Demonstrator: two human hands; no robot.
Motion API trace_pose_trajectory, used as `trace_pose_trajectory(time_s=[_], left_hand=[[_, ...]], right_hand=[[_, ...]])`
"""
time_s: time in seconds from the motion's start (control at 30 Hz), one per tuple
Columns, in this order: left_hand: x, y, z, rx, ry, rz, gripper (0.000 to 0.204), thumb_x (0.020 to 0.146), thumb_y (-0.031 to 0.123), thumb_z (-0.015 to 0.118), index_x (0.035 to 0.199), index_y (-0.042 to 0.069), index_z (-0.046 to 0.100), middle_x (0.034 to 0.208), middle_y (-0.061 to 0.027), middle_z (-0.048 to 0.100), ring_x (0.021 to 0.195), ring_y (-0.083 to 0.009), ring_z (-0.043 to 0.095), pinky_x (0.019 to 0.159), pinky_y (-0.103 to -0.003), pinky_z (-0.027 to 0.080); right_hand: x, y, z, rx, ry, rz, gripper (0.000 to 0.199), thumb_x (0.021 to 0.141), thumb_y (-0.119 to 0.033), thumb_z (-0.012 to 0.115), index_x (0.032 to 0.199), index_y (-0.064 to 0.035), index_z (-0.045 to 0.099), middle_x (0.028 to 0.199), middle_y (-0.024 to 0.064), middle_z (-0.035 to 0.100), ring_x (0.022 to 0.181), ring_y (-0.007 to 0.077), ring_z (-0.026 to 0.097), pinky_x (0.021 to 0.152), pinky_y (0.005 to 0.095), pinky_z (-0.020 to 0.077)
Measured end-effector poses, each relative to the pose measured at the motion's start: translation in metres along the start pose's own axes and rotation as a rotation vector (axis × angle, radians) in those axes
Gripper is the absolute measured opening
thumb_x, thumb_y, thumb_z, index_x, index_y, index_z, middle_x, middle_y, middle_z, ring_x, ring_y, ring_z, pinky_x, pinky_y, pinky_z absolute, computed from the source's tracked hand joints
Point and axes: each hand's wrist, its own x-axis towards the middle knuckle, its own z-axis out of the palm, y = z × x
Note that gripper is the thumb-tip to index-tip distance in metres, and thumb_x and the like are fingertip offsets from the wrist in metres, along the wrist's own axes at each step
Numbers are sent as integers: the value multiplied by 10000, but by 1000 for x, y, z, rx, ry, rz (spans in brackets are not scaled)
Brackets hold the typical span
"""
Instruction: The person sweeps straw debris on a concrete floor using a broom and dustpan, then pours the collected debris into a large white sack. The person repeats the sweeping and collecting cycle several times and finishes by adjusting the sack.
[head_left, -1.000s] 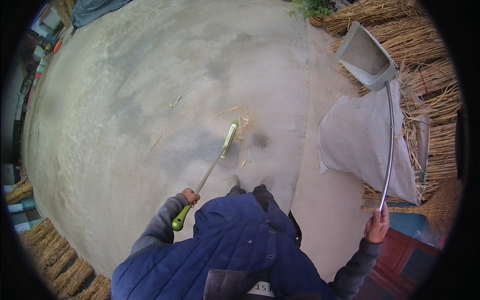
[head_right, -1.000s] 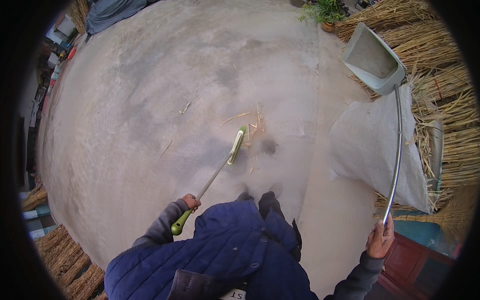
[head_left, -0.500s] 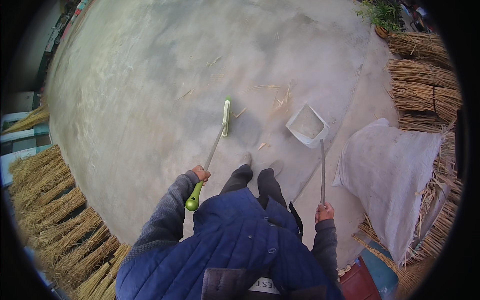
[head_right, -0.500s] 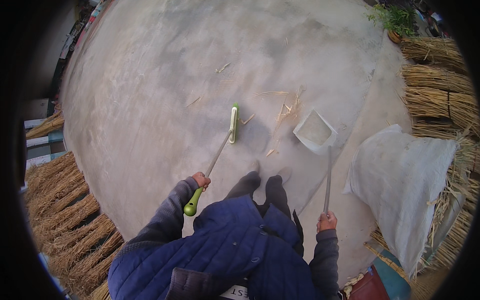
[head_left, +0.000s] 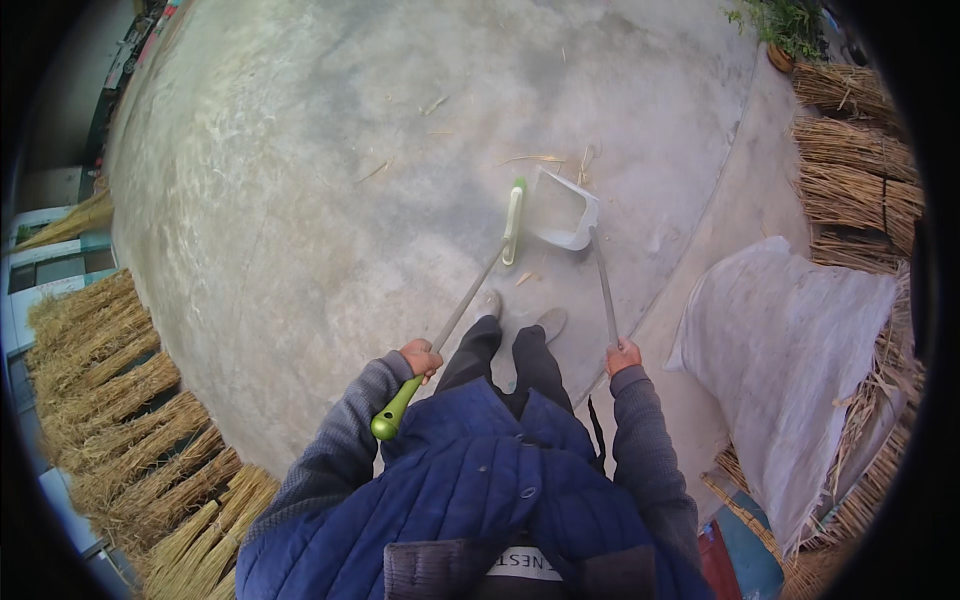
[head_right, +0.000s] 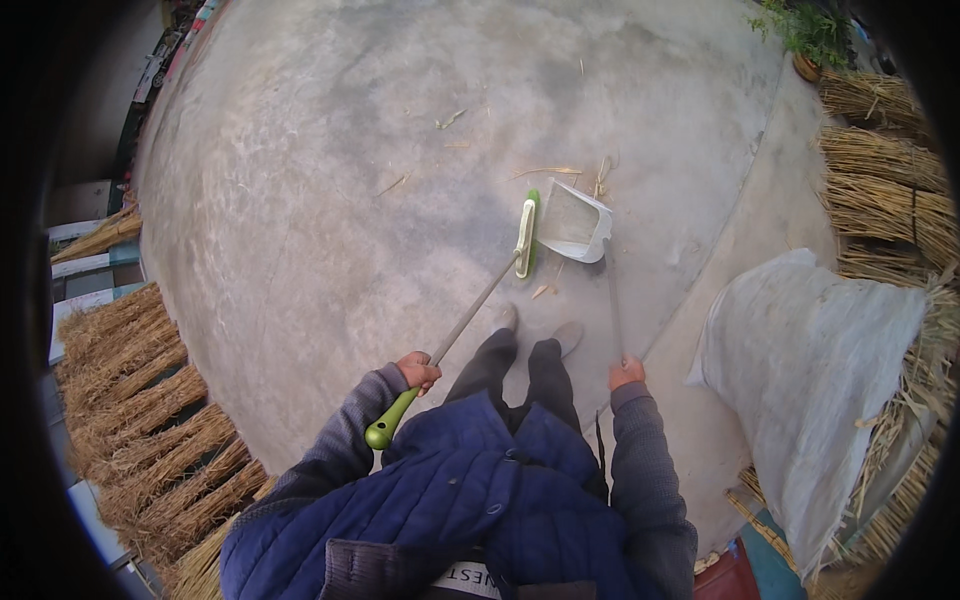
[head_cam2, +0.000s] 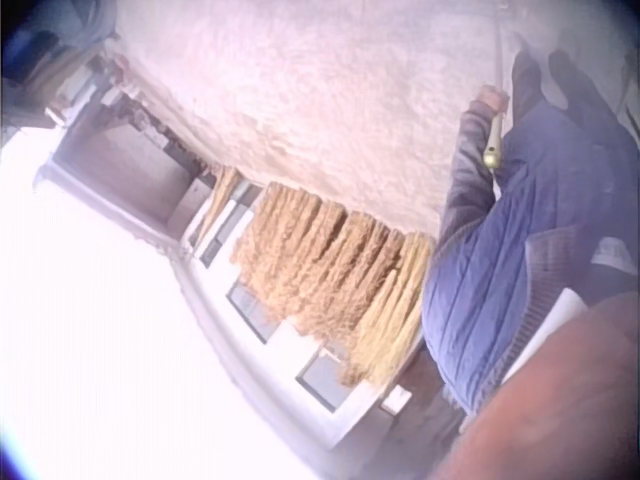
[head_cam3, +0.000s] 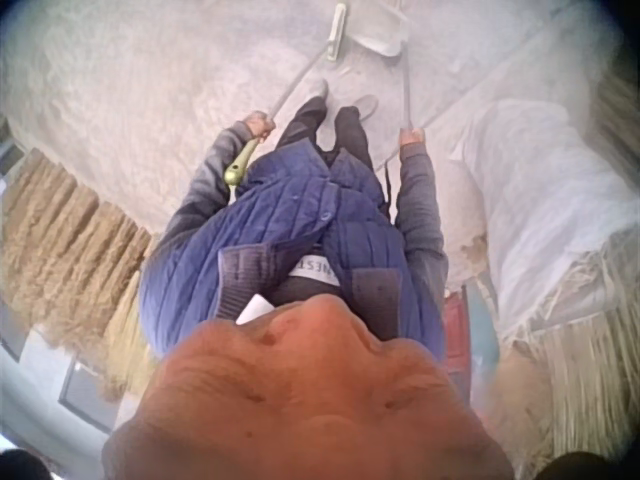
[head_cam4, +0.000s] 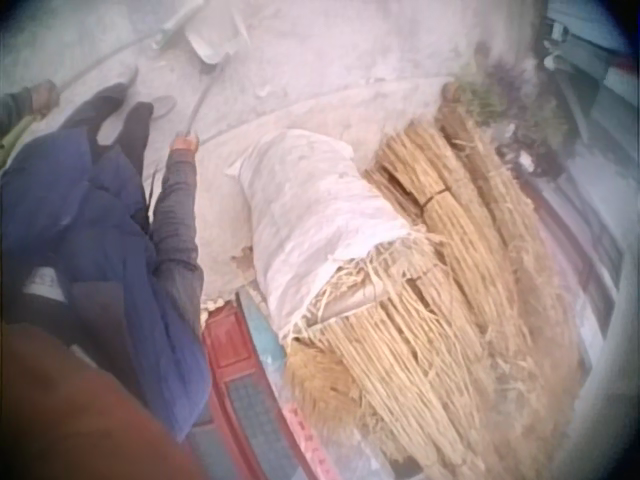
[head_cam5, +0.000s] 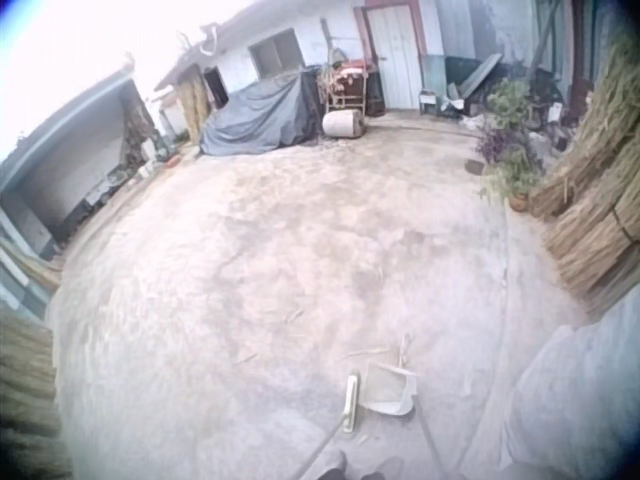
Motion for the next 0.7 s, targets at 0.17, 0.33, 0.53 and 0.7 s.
trace_pose_trajectory(time_s=[0.17, 0.33, 0.53, 0.7], left_hand=[[-44, -11, 6, -28, -7, -8, 111, 750, 111, 506, 693, 17, 490, 487, -41, 453, 378, -142, 456, 387, -287, 379], [-86, -45, 8, -369, -42, 14, 140, 749, 110, 515, 673, -1, 477, 498, -45, 455, 396, -139, 457, 371, -275, 380], [-57, -93, 11, -485, 112, -86, 114, 753, 63, 511, 828, -21, 491, 476, -44, 413, 357, -162, 408, 346, -297, 331], [12, -100, 25, -643, 223, -298, 65, 744, 56, 488, 769, -4, 490, 468, -36, 383, 357, -156, 399, 333, -300, 304]], right_hand=[[25, -35, 0, -454, 144, -29, 202, 702, -147, 541, 834, 1, 580, 803, 222, 590, 818, 389, 563, 721, 416, 457], [39, -51, -10, -470, 163, 19, 199, 689, -159, 553, 814, -6, 577, 786, 207, 590, 788, 373, 572, 712, 413, 457], [42, 4, -42, -297, 243, -133, 159, 735, -135, 521, 820, 0, 525, 623, 119, 533, 500, 232, 532, 471, 349, 430], [-15, 9, -78, 163, 120, 243, 142, 772, -118, 487, 878, -29, 516, 610, 87, 514, 462, 174, 506, 405, 288, 402]])
